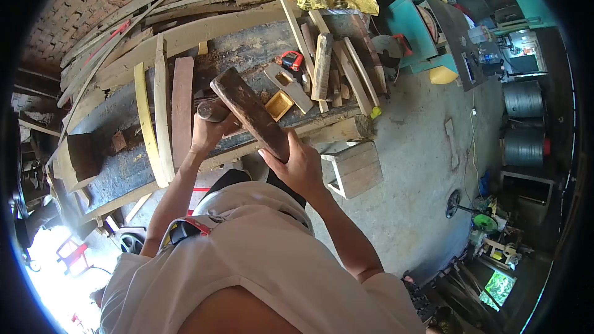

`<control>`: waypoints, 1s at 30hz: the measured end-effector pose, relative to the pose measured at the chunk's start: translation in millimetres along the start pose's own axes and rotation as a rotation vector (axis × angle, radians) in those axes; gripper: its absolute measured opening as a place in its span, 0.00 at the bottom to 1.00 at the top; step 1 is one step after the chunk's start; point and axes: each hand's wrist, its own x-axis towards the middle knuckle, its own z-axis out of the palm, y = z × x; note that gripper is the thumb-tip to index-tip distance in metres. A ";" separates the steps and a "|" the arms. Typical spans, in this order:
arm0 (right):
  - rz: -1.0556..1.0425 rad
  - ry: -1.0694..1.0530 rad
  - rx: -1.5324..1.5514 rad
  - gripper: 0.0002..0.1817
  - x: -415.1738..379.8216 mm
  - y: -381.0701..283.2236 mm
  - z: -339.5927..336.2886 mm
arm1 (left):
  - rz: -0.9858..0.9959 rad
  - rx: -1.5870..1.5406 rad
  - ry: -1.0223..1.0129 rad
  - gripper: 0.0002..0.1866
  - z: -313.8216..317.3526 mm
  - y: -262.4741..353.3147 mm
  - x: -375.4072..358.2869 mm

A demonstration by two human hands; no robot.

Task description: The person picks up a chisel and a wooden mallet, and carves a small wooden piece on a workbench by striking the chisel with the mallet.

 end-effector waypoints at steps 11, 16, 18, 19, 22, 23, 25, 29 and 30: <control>-0.085 0.048 0.137 0.25 17.3 -38.6 -14.0 | 0.204 0.211 0.067 0.11 12.5 4.2 -3.2; -0.240 0.111 0.175 0.27 21.5 -54.2 -14.3 | 0.380 0.490 0.174 0.14 25.3 -4.3 -7.0; -0.228 0.045 0.010 0.28 22.3 -45.6 -9.4 | 0.357 0.450 0.146 0.13 30.4 -10.5 -10.0; -0.230 0.042 0.012 0.28 22.2 -38.6 -8.5 | 0.248 0.424 0.079 0.12 32.5 -12.3 -11.6; -0.166 -0.106 -0.279 0.29 21.2 -27.2 -12.0 | 0.222 0.459 0.043 0.11 42.3 -18.1 -10.9; -0.168 -0.120 -0.277 0.29 20.7 -29.3 -11.9 | 0.260 0.460 0.039 0.10 44.0 -19.5 -15.1; -0.247 0.046 -0.010 0.28 16.8 -38.0 -10.7 | 0.259 0.466 0.045 0.11 45.8 -21.2 -24.3; -0.085 -0.099 -0.231 0.26 15.9 -28.0 0.6 | 0.308 0.470 0.045 0.12 42.0 -20.9 -18.1; -0.084 -0.102 -0.268 0.26 16.7 -21.7 0.3 | 0.338 0.504 0.045 0.12 41.4 -21.6 -15.3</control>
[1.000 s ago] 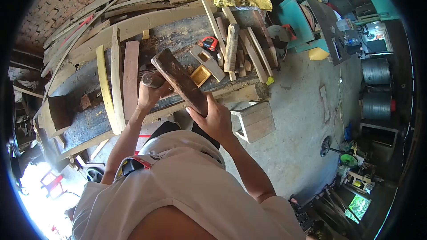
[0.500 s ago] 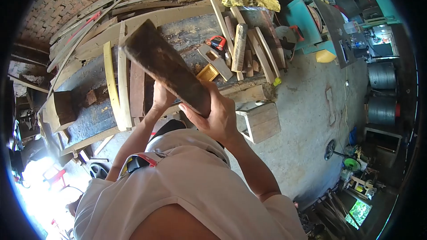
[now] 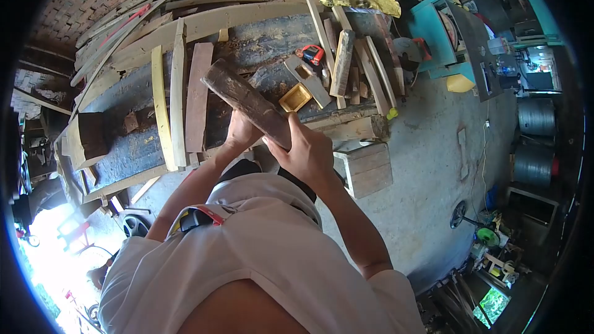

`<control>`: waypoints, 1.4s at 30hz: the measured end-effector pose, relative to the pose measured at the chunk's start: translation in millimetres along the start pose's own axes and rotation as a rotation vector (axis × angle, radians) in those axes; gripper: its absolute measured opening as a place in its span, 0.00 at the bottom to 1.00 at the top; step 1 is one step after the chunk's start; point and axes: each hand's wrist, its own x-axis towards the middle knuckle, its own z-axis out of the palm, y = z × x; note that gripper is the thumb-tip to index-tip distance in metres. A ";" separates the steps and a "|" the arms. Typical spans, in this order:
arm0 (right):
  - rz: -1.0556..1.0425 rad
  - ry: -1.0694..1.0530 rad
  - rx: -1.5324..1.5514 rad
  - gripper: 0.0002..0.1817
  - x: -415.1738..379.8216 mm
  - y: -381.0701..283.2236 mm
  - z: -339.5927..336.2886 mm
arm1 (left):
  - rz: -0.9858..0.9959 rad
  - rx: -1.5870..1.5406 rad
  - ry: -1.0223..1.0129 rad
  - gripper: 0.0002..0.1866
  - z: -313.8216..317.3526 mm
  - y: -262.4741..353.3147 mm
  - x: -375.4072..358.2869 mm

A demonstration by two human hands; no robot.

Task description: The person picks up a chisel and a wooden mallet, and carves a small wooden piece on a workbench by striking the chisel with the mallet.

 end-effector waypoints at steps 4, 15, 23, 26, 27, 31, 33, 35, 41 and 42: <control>-0.043 0.102 0.252 0.27 -4.9 6.8 2.6 | -0.125 -0.212 0.005 0.14 -19.3 -11.7 11.2; 0.114 0.115 0.307 0.25 -18.7 23.8 -1.7 | -0.445 -0.510 0.030 0.10 -60.0 -25.2 19.4; 0.108 0.104 0.327 0.25 -21.5 17.4 -4.7 | -0.355 -0.389 0.058 0.14 -39.2 -19.4 17.6; 0.116 0.084 0.372 0.25 -15.2 3.1 -16.8 | -0.360 -0.328 0.047 0.16 -36.2 -16.4 18.6; 0.115 0.082 0.375 0.25 -13.0 -4.5 -21.8 | -0.340 -0.278 0.016 0.14 -34.1 -16.5 19.4; 0.051 0.178 0.525 0.26 -3.1 -34.7 -46.6 | -0.299 -0.250 -0.025 0.13 -29.0 -14.0 15.1; 0.016 0.186 0.639 0.27 -1.7 -41.2 -52.9 | -0.328 -0.247 -0.031 0.15 -26.0 -11.0 15.9; -0.092 0.233 0.611 0.28 5.2 -36.5 -49.5 | -0.355 -0.243 -0.022 0.17 -28.4 -6.4 18.4; -0.087 0.139 0.434 0.27 8.6 -25.3 -42.0 | -0.384 -0.303 -0.017 0.17 -29.9 -6.7 18.4; -0.091 0.136 0.436 0.27 10.1 -24.4 -39.9 | -0.385 -0.290 -0.005 0.17 -28.0 -8.0 17.7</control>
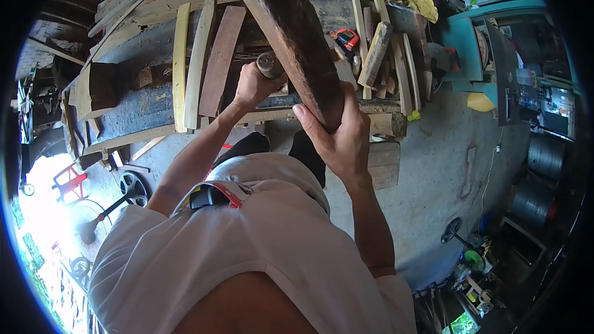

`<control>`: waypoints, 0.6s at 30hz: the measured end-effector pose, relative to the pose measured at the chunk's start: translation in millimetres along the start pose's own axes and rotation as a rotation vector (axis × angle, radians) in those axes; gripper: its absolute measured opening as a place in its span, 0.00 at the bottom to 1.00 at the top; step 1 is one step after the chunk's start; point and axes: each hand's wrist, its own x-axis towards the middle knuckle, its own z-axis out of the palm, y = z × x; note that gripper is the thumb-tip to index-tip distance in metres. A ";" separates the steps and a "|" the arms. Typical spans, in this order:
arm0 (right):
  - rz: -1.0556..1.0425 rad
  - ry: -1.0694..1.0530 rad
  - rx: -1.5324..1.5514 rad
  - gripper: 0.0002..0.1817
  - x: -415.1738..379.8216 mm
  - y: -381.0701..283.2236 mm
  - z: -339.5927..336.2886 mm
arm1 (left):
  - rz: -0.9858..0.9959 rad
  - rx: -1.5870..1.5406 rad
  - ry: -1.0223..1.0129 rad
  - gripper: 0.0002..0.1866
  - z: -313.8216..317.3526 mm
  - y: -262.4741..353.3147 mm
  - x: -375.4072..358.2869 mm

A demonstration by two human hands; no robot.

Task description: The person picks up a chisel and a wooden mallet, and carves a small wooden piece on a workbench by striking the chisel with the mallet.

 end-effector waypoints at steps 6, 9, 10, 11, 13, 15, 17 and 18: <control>-0.077 0.039 0.024 0.27 9.9 -9.4 -3.2 | 0.021 0.062 0.015 0.17 7.9 5.8 0.2; -0.182 0.065 0.045 0.26 13.0 -10.8 -7.8 | 0.178 0.130 0.036 0.15 18.3 2.2 -8.6; -0.184 0.104 0.082 0.24 11.5 -3.7 -1.3 | 0.176 0.109 0.028 0.15 18.4 7.4 -13.3; -0.140 0.066 -0.044 0.24 8.7 3.0 0.5 | 0.171 0.086 0.018 0.15 18.4 12.6 -19.0; 0.082 -0.178 -0.257 0.25 -1.8 39.1 11.3 | 0.136 0.088 -0.004 0.14 20.2 15.3 -27.7; 0.065 -0.210 -0.297 0.26 -6.7 56.6 14.2 | 0.251 0.165 0.017 0.15 23.2 11.1 -31.2; 0.146 -0.129 -0.221 0.25 -14.9 54.6 15.1 | 0.242 0.164 -0.043 0.15 22.9 7.1 -30.2; 0.141 -0.090 -0.160 0.25 -15.9 54.9 15.5 | 0.236 0.141 -0.055 0.15 19.8 3.3 -27.1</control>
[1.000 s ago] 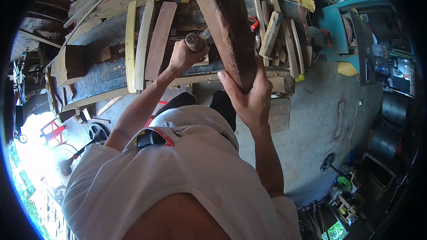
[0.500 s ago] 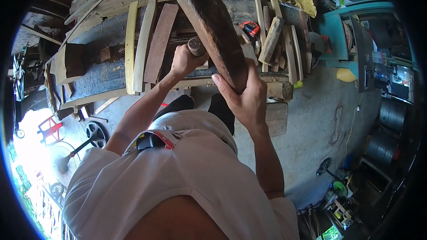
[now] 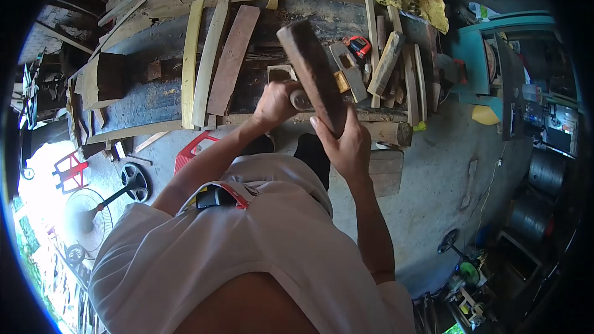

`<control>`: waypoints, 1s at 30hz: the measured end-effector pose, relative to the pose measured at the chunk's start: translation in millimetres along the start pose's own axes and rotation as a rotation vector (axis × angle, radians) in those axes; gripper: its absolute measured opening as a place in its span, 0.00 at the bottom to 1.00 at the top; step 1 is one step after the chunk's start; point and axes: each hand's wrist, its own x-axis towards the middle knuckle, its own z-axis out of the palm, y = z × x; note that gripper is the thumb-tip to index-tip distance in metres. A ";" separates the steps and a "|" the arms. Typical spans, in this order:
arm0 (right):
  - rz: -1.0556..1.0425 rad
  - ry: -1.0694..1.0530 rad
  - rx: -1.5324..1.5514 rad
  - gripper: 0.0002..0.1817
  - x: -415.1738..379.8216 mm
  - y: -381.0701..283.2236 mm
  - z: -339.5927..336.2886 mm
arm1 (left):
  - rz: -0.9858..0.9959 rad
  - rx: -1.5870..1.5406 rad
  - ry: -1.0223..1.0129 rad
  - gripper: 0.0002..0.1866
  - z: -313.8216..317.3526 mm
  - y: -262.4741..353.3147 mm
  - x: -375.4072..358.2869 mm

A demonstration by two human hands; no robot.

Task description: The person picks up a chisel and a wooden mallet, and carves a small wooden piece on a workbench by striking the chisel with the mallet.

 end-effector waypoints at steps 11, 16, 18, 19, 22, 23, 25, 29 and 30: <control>0.031 0.089 0.041 0.24 -11.1 7.5 -2.8 | -0.265 -0.289 0.120 0.16 -46.6 -24.9 33.4; 0.069 0.037 0.037 0.24 -11.0 1.8 -4.0 | -0.224 -0.197 0.114 0.13 -23.4 -27.9 22.1; 0.062 0.037 0.049 0.25 -6.4 -11.1 -11.0 | -0.213 -0.104 0.083 0.10 -16.5 -27.3 19.5; 0.058 0.036 0.062 0.25 -4.5 -19.6 -14.9 | -0.215 -0.103 0.084 0.10 -15.0 -26.0 20.0; 0.011 0.121 0.184 0.26 3.2 -51.1 -27.5 | -0.161 -0.081 0.048 0.08 -11.3 -18.6 19.2; 0.011 0.123 0.184 0.26 5.2 -52.8 -28.8 | -0.159 -0.080 0.047 0.08 -11.9 -13.1 18.4; -0.254 0.205 0.138 0.27 8.8 -53.7 -31.0 | -0.151 -0.081 0.037 0.13 -14.6 0.9 16.8; -0.159 -0.015 -0.157 0.30 9.7 -23.6 -3.5 | -0.010 0.037 0.017 0.13 -1.4 -9.4 9.7; -0.138 -0.033 -0.292 0.31 8.2 -7.0 9.4 | -0.043 0.038 0.021 0.14 -5.3 2.3 10.3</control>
